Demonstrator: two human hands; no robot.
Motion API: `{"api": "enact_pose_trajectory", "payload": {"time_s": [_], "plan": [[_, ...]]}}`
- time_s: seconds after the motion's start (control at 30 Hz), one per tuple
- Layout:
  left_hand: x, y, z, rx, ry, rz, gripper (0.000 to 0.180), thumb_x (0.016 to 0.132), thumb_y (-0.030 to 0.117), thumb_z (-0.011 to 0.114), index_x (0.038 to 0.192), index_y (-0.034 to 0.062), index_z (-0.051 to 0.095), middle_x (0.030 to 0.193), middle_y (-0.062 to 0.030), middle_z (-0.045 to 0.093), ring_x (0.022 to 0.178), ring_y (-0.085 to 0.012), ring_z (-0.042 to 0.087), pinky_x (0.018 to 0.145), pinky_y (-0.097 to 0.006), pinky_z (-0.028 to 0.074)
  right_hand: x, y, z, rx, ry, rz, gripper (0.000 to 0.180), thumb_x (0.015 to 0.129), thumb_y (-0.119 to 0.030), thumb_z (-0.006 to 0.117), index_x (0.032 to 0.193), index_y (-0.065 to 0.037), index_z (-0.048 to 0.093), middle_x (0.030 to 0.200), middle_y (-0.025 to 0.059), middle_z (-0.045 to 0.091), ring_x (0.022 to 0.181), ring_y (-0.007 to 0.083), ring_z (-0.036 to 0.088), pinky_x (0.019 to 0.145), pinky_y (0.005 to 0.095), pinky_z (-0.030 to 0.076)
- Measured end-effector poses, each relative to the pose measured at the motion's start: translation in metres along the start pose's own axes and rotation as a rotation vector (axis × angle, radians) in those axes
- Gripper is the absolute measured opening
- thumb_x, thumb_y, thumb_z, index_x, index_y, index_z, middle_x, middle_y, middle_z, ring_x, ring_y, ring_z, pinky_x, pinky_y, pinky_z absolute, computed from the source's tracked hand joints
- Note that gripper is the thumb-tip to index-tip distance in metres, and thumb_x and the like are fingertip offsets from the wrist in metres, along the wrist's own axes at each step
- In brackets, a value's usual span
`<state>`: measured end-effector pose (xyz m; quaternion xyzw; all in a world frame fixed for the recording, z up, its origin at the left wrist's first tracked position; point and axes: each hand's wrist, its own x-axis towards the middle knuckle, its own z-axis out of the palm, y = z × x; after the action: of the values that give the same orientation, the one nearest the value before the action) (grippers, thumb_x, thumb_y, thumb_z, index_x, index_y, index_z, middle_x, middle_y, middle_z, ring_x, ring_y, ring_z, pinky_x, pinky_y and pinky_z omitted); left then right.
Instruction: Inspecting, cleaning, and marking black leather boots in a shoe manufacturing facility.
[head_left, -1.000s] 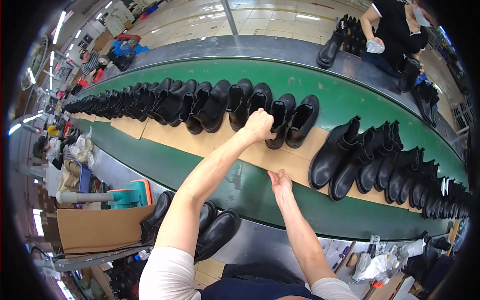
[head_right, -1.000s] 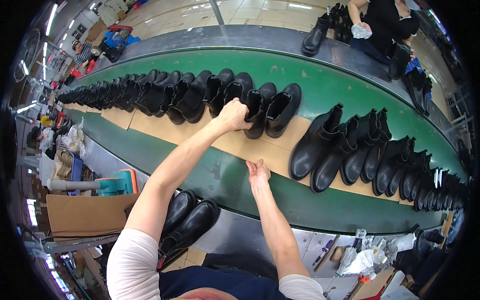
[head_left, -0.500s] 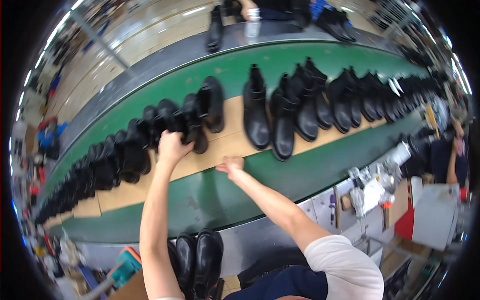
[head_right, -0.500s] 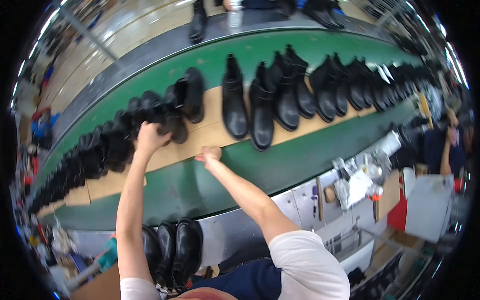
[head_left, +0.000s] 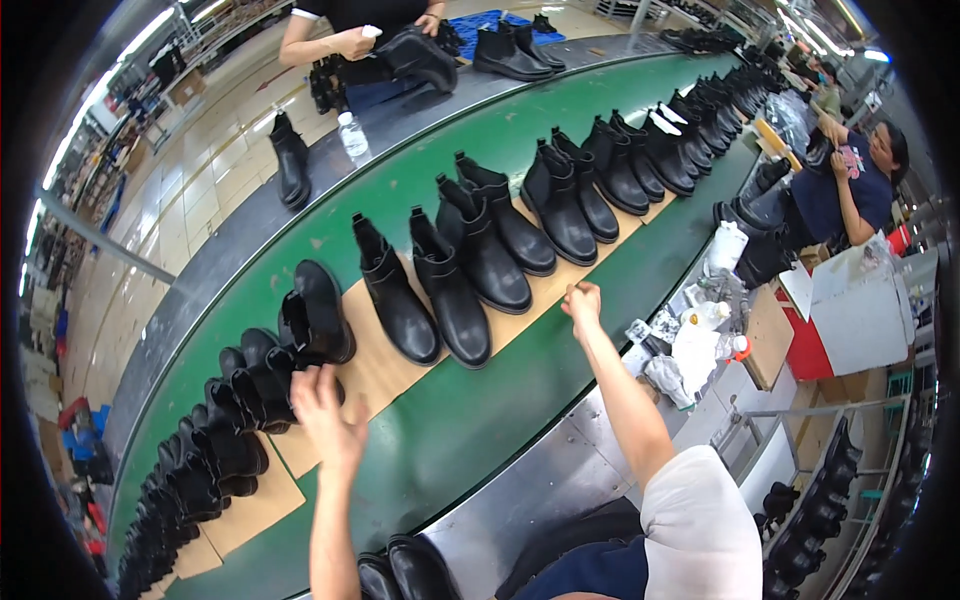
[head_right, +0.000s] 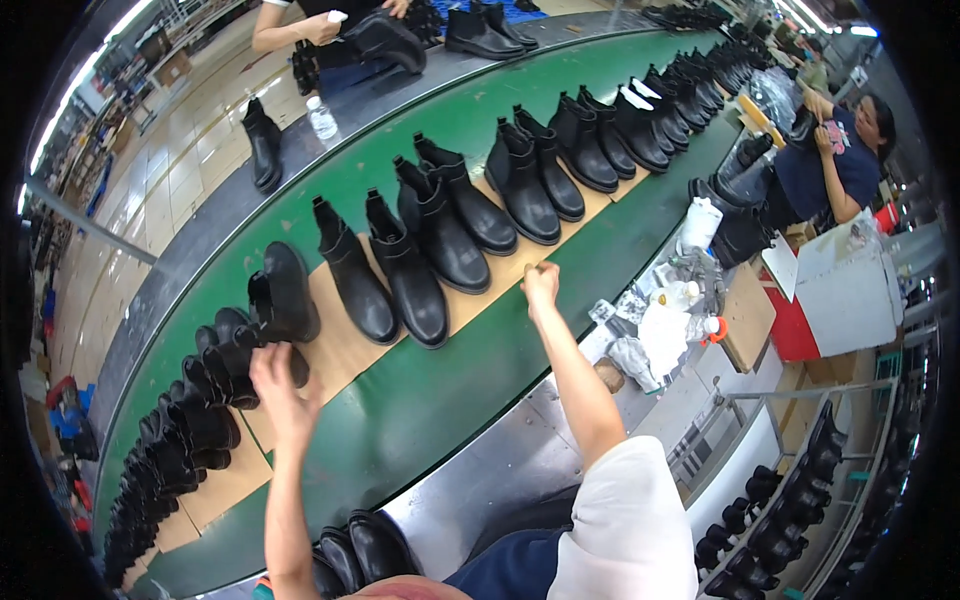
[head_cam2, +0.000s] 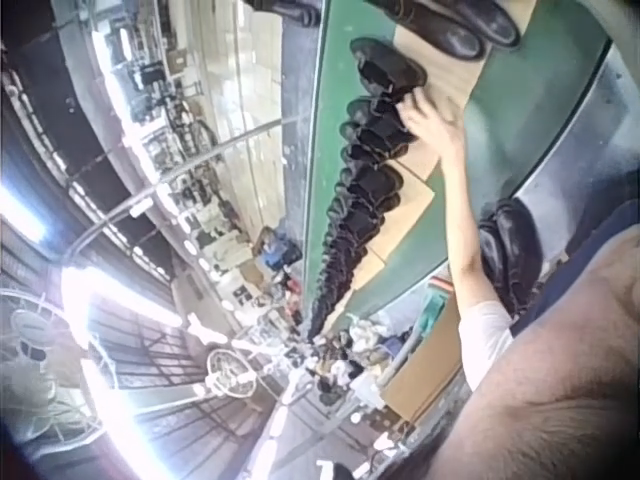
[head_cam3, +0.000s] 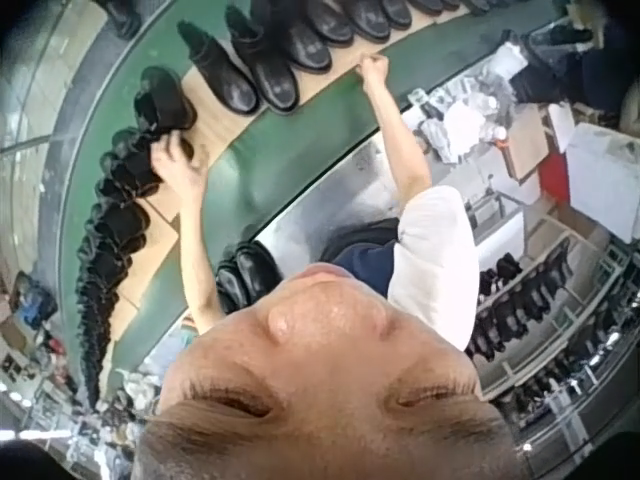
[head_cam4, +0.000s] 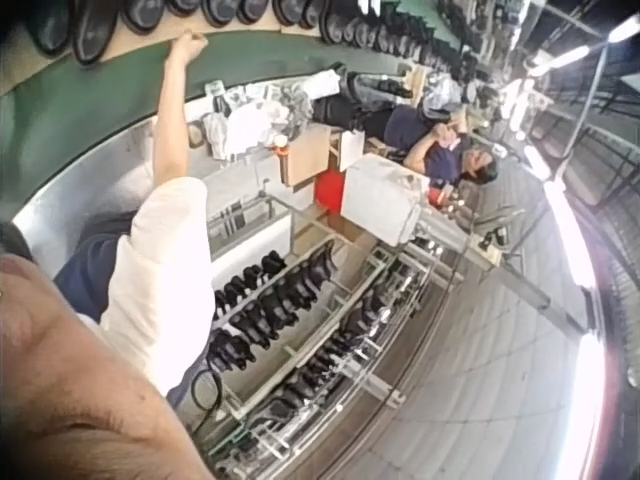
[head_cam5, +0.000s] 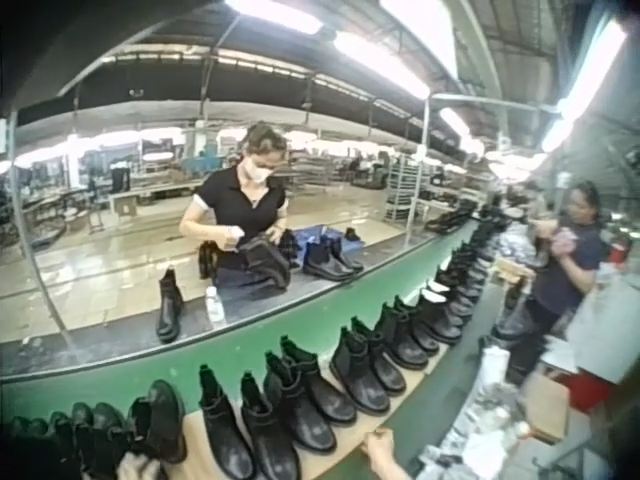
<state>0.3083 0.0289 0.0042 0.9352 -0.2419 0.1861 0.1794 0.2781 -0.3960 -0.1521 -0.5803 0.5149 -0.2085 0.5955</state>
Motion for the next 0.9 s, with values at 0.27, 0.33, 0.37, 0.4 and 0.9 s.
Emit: {"api": "enact_pose_trajectory", "payload": {"time_s": [0.27, 0.33, 0.37, 0.4, 0.9], "plan": [[-0.043, 0.031, 0.122, -0.124, -0.953, -0.564, 0.139, 0.048, 0.068, 0.074, 0.143, 0.0123, -0.011, 0.146, -0.0234, -0.017, 0.133, -0.0434, -0.018, 0.094, -0.074, 0.003, 0.060, 0.005, 0.032, -0.121, 0.143, 0.219, 0.036, 0.074, -0.015, 0.065, 0.099, 0.009, 0.055, 0.090, 0.0174, 0.061, 0.066, 0.0269, 0.063, 0.051, 0.0304, 0.053], [-0.060, 0.027, 0.131, -0.077, -0.943, -0.564, 0.142, 0.046, 0.070, 0.074, 0.142, 0.0113, -0.013, 0.144, -0.0234, -0.022, 0.131, -0.0437, -0.022, 0.093, -0.074, 0.000, 0.061, 0.010, 0.029, 0.020, 0.015, 0.343, 0.031, 0.072, -0.016, 0.068, 0.089, 0.008, 0.057, 0.084, 0.0167, 0.062, 0.062, 0.0241, 0.062, 0.048, 0.0320, 0.052], [-0.058, 0.034, 0.140, -0.054, -0.933, -0.534, 0.146, 0.044, 0.071, 0.074, 0.141, 0.0102, -0.015, 0.142, -0.0234, -0.028, 0.130, -0.0441, -0.026, 0.092, -0.074, -0.002, 0.075, 0.016, 0.016, 0.022, 0.030, 0.332, 0.031, 0.072, -0.016, 0.068, 0.089, 0.008, 0.057, 0.084, 0.0167, 0.062, 0.062, 0.0241, 0.062, 0.048, 0.0320, 0.052], [-0.053, 0.039, 0.149, -0.078, -0.982, -0.524, 0.151, 0.041, 0.071, 0.075, 0.139, 0.0095, -0.021, 0.139, -0.0234, -0.033, 0.127, -0.0447, -0.031, 0.091, -0.074, -0.005, 0.089, 0.022, 0.003, -0.066, 0.021, 0.134, 0.028, 0.072, -0.013, 0.069, 0.085, 0.007, 0.056, 0.082, 0.0166, 0.062, 0.058, 0.0227, 0.060, 0.045, 0.0318, 0.051], [-0.057, 0.034, 0.151, -0.049, -1.025, -0.574, 0.154, 0.041, 0.064, 0.080, 0.136, 0.0101, -0.028, 0.138, -0.0218, -0.036, 0.126, -0.0429, -0.034, 0.093, -0.071, -0.008, 0.067, -0.006, 0.050, 0.037, 0.050, -0.011, 0.015, 0.071, 0.004, 0.066, 0.074, 0.005, 0.051, 0.067, 0.0098, 0.058, 0.056, 0.0128, 0.059, 0.039, 0.0293, 0.054]]}}
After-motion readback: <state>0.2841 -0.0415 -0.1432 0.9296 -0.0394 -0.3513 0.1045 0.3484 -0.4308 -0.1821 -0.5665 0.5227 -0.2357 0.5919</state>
